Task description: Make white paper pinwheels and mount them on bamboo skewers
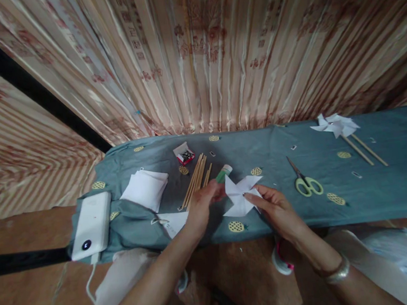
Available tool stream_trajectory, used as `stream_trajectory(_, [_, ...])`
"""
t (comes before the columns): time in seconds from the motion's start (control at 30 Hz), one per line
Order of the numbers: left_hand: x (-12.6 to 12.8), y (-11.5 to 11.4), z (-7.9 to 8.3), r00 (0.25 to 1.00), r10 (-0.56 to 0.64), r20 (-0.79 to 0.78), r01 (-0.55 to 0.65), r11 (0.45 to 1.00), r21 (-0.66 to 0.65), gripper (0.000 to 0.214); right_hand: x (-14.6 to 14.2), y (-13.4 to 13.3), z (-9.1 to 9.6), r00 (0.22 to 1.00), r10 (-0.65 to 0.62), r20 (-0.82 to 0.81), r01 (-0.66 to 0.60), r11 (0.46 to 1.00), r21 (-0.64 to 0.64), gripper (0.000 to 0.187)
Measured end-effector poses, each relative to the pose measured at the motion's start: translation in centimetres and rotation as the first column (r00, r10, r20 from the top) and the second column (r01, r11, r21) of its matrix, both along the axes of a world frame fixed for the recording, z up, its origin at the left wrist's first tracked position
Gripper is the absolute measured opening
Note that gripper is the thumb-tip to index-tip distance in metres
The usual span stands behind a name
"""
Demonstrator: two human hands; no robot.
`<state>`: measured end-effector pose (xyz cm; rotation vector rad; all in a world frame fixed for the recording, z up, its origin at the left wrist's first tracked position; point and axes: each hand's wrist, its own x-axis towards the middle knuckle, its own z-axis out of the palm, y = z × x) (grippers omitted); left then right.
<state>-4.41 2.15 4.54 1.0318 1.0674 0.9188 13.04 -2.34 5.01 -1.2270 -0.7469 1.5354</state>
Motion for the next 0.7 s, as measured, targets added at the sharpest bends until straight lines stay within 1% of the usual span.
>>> stream_trajectory(0.03, [-0.5,0.7,-0.2,0.998,0.049,-0.043,-0.046,0.997,0.067,0.051,0.3,0.2,-0.1,1.0,-0.018,-0.006,0.018,1.0,0.002,0.029])
stream_trajectory(0.07, [-1.1,1.5,-0.4,0.988,0.099,-0.122,-0.081,0.987,0.139,0.045,0.6,0.3,-0.1,0.999,-0.034,-0.008,0.034,0.999,0.009,0.028])
stream_trajectory(0.1, [-1.6,2.3,-0.6,0.965,0.138,-0.224,-0.087,0.971,0.224,0.034,0.8,0.5,0.0,0.999,-0.047,-0.008,0.047,0.999,0.017,0.028])
stream_trajectory(0.13, [-2.0,3.0,-0.8,0.926,0.147,-0.347,-0.029,0.946,0.323,0.025,1.1,0.6,0.1,0.998,-0.059,-0.006,0.059,0.998,0.027,0.028])
stream_trajectory(0.17, [-2.4,3.6,-1.0,0.872,0.159,-0.464,0.052,0.911,0.41,0.018,1.4,0.8,0.2,0.998,-0.069,-0.004,0.069,0.997,0.036,0.028])
stream_trajectory(0.2, [-2.7,4.1,-1.1,0.805,0.174,-0.568,0.141,0.873,0.468,0.013,1.6,0.9,0.3,0.997,-0.079,-0.003,0.079,0.996,0.041,0.029])
stream_trajectory(0.23, [-2.8,4.5,-1.3,0.734,0.18,-0.655,0.232,0.84,0.491,0.011,1.8,1.0,0.4,0.996,-0.088,-0.002,0.088,0.995,0.043,0.029])
stream_trajectory(0.3, [-2.9,5.1,-1.7,0.602,0.195,-0.774,0.362,0.798,0.482,0.009,2.2,1.0,0.5,0.995,-0.101,0.001,0.101,0.994,0.037,0.031])
stream_trajectory(0.37, [-2.9,5.4,-2.0,0.519,0.202,-0.83,0.425,0.782,0.456,0.007,2.5,0.9,0.6,0.995,-0.102,0.004,0.102,0.994,0.035,0.031])
stream_trajectory(0.43, [-2.8,5.7,-2.4,0.485,0.215,-0.848,0.443,0.775,0.45,0.006,2.6,0.8,0.5,0.995,-0.096,0.001,0.096,0.995,0.038,0.032])
stream_trajectory(0.57, [-2.6,6.1,-2.8,0.459,0.25,-0.853,0.423,0.782,0.457,0.004,2.9,0.4,0.5,0.996,-0.086,-0.017,0.086,0.996,0.031,0.034])
stream_trajectory(0.7, [-2.2,6.2,-2.5,0.414,0.262,-0.872,0.413,0.799,0.437,0.005,3.1,0.2,0.5,0.996,-0.088,-0.03,0.089,0.996,0.026,0.036])
